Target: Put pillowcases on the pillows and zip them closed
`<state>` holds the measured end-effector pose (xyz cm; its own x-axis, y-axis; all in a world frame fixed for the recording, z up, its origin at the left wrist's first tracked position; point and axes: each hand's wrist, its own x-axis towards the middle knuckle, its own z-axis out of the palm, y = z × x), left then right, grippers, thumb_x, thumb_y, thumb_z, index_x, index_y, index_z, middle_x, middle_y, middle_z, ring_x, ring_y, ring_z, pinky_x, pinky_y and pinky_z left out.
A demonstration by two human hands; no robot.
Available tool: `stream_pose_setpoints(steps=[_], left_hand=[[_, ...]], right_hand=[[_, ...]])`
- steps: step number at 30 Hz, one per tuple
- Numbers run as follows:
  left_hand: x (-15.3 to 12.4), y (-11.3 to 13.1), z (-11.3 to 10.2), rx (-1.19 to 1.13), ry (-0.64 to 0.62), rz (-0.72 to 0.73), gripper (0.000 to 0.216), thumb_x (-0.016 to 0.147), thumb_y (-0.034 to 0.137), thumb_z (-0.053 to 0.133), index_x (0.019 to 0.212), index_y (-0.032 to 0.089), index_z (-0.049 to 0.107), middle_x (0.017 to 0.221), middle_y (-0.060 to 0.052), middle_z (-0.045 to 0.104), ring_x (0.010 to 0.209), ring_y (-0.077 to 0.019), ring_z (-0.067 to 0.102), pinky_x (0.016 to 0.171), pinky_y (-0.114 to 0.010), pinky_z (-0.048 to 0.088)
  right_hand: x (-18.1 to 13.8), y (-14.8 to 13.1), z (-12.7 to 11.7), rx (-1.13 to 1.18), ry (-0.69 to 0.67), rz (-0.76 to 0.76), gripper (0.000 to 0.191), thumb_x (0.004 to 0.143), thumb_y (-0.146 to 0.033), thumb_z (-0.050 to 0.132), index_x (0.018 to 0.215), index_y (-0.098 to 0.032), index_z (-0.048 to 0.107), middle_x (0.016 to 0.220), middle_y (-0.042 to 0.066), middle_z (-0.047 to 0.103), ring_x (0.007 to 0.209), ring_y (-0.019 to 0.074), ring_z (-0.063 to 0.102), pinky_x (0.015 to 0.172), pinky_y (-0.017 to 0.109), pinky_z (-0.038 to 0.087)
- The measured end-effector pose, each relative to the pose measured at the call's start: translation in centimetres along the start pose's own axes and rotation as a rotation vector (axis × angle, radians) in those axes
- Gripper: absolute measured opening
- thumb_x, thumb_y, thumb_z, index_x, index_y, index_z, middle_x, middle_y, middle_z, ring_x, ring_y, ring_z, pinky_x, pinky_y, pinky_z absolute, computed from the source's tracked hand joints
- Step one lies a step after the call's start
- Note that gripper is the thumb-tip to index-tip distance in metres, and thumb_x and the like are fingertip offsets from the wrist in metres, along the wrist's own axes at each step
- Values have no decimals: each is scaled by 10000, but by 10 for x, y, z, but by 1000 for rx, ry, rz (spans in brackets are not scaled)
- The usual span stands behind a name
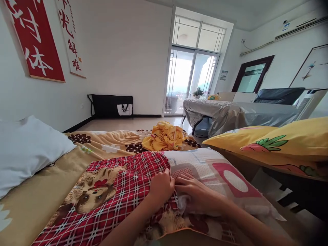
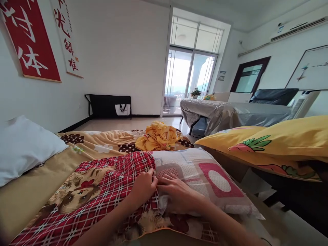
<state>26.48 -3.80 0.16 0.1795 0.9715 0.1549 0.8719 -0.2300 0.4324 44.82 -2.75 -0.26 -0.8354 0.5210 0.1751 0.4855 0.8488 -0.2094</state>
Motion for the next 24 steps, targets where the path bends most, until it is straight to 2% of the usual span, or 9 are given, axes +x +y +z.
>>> stream_pose_setpoints(steps=[1,3,5,8,10,13,15,20,24], left_hand=[[-1,-2,-1,18,-18,7,315,881,268,361,1015,133,612,914,-172,711,870,-278,677,702,-337,465],[-3,-2,-3,49,-53,34,298,874,285,376,986,146,614,905,-150,713,855,-258,677,699,-322,476],[-4,2,-4,77,-79,59,296,871,294,379,972,149,615,907,-143,714,851,-256,678,701,-326,490],[-5,7,-4,118,-95,73,304,869,277,367,978,145,619,934,-153,714,879,-272,679,730,-357,507],[-5,7,-5,138,-100,69,300,866,273,373,978,153,625,943,-144,717,893,-269,680,749,-361,511],[-4,2,-10,161,-97,37,284,852,287,406,957,168,642,953,-127,723,912,-259,681,769,-350,512],[0,-2,-16,173,-79,1,288,839,305,431,969,162,645,968,-132,721,926,-267,679,776,-354,512],[36,-6,-36,160,5,-86,419,843,331,457,1188,119,564,1085,-154,689,1009,-276,653,818,-360,499],[71,-15,-47,131,22,-154,341,878,307,488,1125,106,609,1191,-160,637,1124,-259,588,912,-366,462]], right_hand=[[-5,10,-18,64,-13,30,437,814,-382,613,1225,-231,627,1251,102,610,1140,246,551,1017,401,399],[-9,39,-48,97,46,175,479,870,-460,548,1299,-250,577,1278,93,607,1161,245,557,1017,393,407],[-3,74,-65,-60,146,379,523,876,-506,513,1329,-249,553,1330,103,577,1225,278,520,1056,443,361],[19,119,-60,-219,95,511,541,868,-477,505,1351,-236,535,1392,108,525,1285,297,471,1073,462,326],[36,133,-45,-200,23,506,431,871,-420,497,1230,-225,635,1263,108,631,1171,278,573,991,409,409],[53,134,-23,-167,-17,481,268,859,-324,501,928,-208,732,966,90,737,929,246,670,814,326,466],[57,128,-17,-163,6,466,228,847,-267,506,839,-196,722,910,85,738,888,238,668,773,303,446],[51,109,-28,-171,110,447,220,857,-197,481,850,-179,700,920,87,729,864,216,645,753,282,403],[46,87,-43,-190,170,411,232,891,-216,459,834,-174,680,909,82,718,830,196,618,740,276,381]])
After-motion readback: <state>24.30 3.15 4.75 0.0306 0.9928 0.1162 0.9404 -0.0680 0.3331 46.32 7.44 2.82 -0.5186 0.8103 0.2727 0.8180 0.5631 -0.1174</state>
